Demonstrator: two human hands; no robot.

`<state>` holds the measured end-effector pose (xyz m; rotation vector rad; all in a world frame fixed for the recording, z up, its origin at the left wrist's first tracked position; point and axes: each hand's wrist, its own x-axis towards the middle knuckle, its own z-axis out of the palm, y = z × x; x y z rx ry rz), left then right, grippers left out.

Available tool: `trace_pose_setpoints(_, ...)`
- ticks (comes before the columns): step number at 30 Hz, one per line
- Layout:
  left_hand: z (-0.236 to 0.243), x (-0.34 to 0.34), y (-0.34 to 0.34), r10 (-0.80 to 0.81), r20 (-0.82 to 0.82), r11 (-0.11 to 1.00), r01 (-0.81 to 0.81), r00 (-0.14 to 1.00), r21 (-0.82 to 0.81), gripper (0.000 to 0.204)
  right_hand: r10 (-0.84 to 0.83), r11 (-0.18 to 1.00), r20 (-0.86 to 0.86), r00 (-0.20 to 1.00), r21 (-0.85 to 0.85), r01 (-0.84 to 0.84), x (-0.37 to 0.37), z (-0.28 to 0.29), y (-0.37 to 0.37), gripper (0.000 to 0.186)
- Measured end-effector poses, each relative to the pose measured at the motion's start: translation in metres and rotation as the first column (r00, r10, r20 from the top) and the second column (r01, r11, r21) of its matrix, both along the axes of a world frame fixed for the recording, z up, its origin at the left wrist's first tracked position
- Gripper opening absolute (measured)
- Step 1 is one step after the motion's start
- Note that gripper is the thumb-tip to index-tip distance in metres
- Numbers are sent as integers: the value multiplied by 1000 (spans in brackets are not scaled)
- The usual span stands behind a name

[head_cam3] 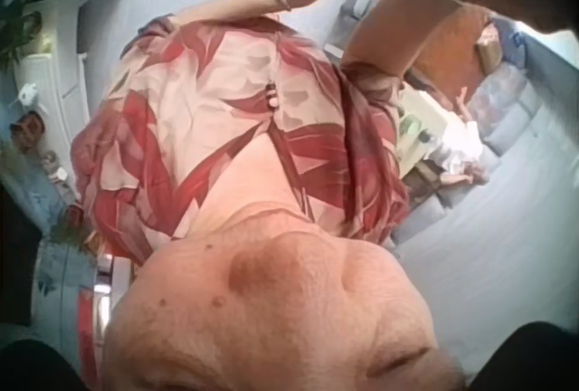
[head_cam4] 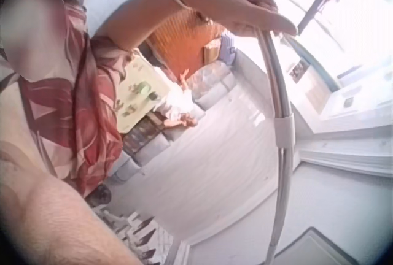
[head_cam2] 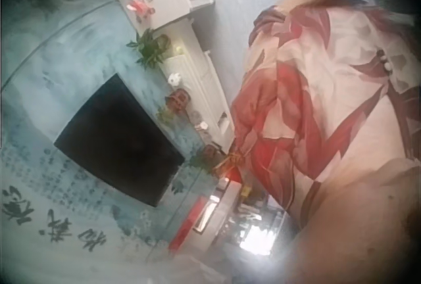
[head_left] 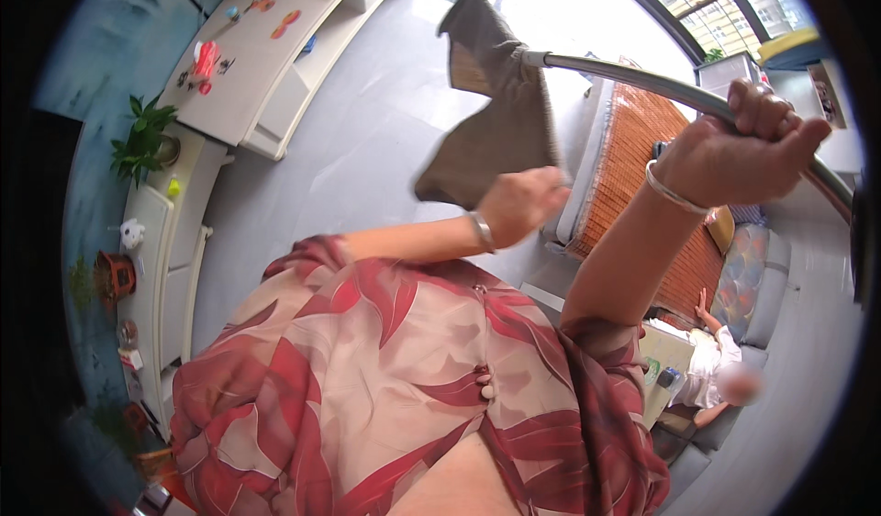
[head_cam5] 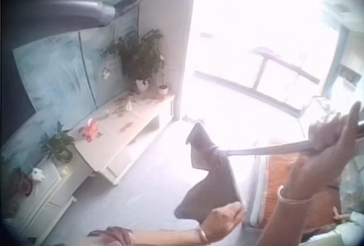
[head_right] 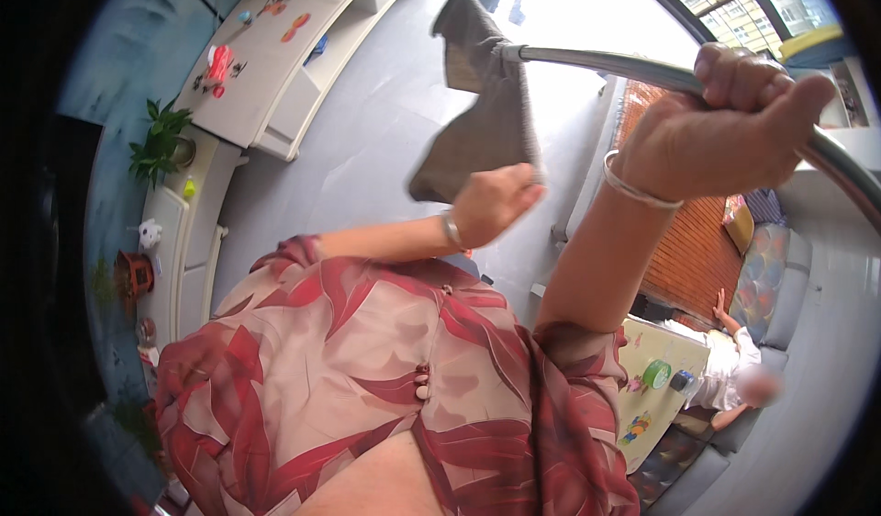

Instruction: The person mops the tiled floor in a living room using a mop with a cloth head. They move the mop back and forth across the floor, cleaning around furniture and under a low cabinet. The person also picks up a small piece of debris from the floor and places it into a dustpan.

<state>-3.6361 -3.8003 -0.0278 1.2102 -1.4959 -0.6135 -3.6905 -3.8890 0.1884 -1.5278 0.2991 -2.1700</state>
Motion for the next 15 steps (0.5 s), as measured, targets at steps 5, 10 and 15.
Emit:
trace_pose_setpoints(5, -48, -78, -2, -287, 478, 860, 443, 830, -252, 34, 43, 981, 30, 999, 187, -47, 31, -2, 0, 50)
trace_pose_setpoints(10, -44, 2, 11, -690, 148, 722, 686, 708, 84, 14, -5, 971, 86, 996, 238, -16, 5, -13, -9, 50)
trace_pose_setpoints(15, -106, 141, -26, 549, -206, 810, -454, 810, 372, 32, 86, 947, 171, 982, 291, -134, -5, -12, -10, 48)
